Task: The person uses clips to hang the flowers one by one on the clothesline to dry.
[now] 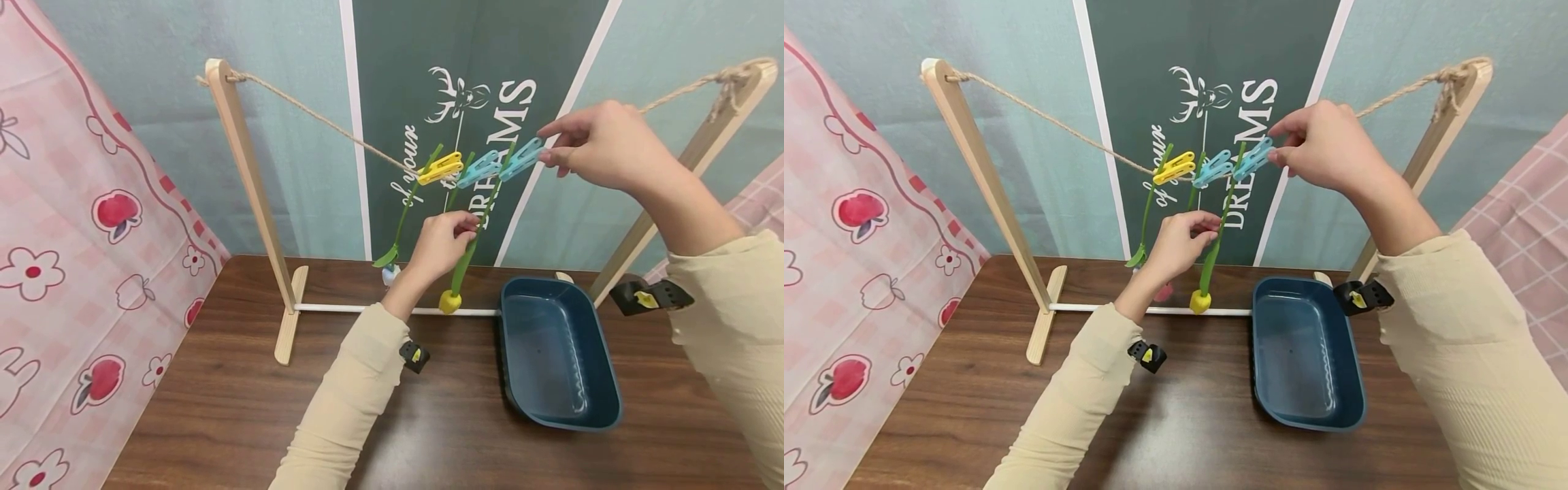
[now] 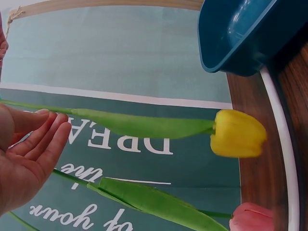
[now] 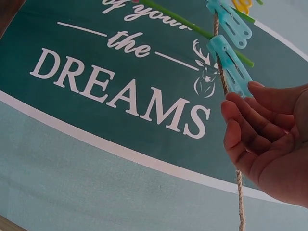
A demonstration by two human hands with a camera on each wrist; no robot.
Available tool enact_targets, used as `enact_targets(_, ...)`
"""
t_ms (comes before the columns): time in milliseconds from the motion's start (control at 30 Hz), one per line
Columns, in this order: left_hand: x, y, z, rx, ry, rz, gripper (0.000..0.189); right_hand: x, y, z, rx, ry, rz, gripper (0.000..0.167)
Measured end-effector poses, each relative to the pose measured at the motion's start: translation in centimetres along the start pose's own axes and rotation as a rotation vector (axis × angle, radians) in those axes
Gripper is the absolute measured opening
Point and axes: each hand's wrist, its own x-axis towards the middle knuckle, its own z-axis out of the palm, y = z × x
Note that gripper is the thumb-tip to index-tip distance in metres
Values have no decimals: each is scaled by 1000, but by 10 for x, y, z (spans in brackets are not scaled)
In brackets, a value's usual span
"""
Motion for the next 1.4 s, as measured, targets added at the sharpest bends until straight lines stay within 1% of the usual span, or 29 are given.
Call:
enact_targets(133,0,-1,0,0,7,6,18,-1,1,0,13,11,4,37)
enact_targets(400,-3,-4,-1,-23,15,24,17,-4,5,0,-4,19,-4,36)
enact_targets(633,-7,-5,-3,-30,7,13,16,-8,10,4,14,38,-20,30)
enact_targets(800,-9,-5,-3,-35,6,16,16,-12,13,5,31,47,-24,23)
enact_targets(1033,-11,-6,-4,-54,-3,0,15,-17,16,10,36,41,-21,21)
enact_targets(1267,-13,-9,-6,-49,-2,11,16,-24,21,19,48,17,-13,19)
enact_targets(1400,-14,-10,-7,-51,-4,5,16,-29,23,24,59,11,-20,17)
